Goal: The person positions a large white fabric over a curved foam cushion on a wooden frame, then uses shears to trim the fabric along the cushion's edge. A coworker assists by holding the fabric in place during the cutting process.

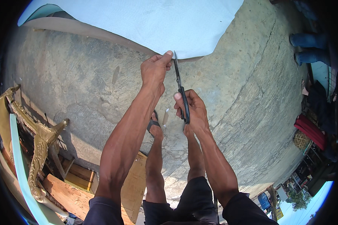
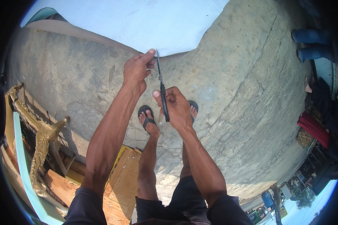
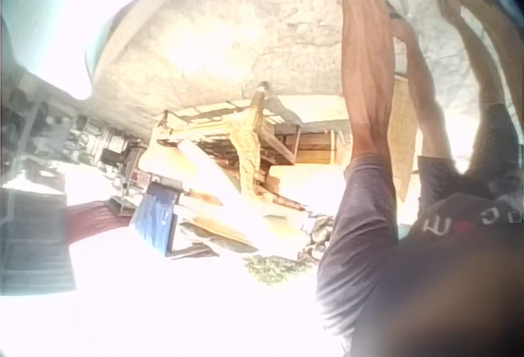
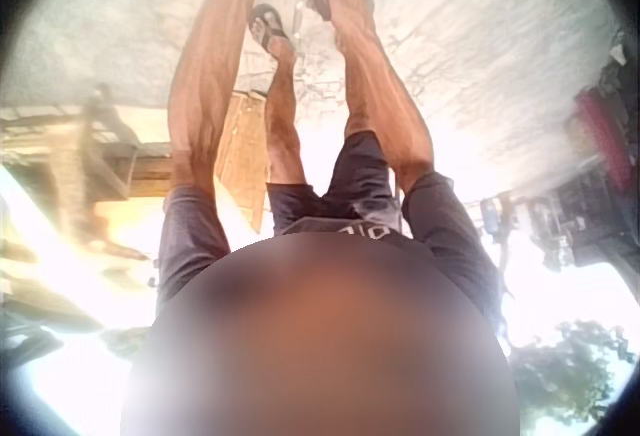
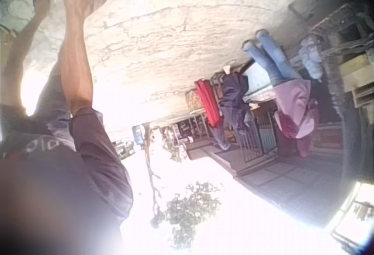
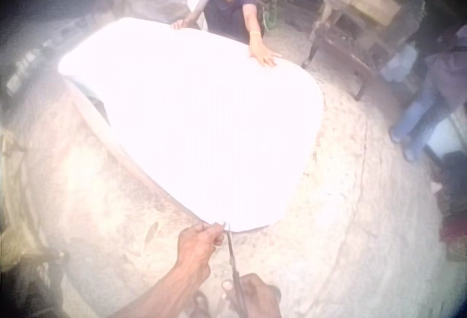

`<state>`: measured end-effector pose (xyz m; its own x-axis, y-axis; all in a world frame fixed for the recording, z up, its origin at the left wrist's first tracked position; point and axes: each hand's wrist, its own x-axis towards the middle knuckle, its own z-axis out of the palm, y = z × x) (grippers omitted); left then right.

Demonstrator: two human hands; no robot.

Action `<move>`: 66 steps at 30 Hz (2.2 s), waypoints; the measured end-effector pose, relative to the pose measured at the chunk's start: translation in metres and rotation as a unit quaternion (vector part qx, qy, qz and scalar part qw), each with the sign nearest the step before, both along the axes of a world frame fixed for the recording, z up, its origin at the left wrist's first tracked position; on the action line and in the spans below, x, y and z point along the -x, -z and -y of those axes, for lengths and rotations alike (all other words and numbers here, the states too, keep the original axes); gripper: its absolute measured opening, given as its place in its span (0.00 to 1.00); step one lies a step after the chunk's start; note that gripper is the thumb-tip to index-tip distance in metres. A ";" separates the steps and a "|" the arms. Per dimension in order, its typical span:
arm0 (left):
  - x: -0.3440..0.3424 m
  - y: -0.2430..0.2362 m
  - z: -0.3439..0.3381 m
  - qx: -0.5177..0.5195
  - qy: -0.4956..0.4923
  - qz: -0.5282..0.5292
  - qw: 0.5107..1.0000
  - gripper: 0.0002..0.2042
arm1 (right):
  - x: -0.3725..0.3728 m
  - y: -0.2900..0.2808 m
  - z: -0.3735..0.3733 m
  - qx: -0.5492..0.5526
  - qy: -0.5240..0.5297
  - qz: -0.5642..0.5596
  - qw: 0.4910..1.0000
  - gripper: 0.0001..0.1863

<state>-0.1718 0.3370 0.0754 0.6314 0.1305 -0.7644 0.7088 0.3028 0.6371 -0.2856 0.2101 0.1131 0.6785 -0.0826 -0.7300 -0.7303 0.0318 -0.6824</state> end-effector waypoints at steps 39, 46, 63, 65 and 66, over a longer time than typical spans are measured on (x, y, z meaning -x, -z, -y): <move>0.003 0.006 -0.005 0.014 0.023 -0.012 1.000 0.14 | 0.008 0.020 -0.020 -0.016 0.040 0.019 0.999 0.24; -0.005 0.006 -0.020 0.039 0.095 -0.047 0.994 0.15 | 0.006 0.021 -0.087 0.032 0.112 0.022 0.993 0.27; -0.015 0.012 -0.033 0.001 0.168 -0.020 0.986 0.18 | -0.003 0.031 -0.142 0.068 0.247 0.076 0.964 0.26; -0.016 0.010 -0.033 -0.001 0.169 -0.021 0.985 0.18 | -0.005 0.028 -0.144 0.062 0.251 0.035 0.965 0.27; -0.016 0.010 -0.033 0.000 0.168 -0.023 0.985 0.18 | -0.005 0.025 -0.144 0.057 0.252 -0.003 0.966 0.27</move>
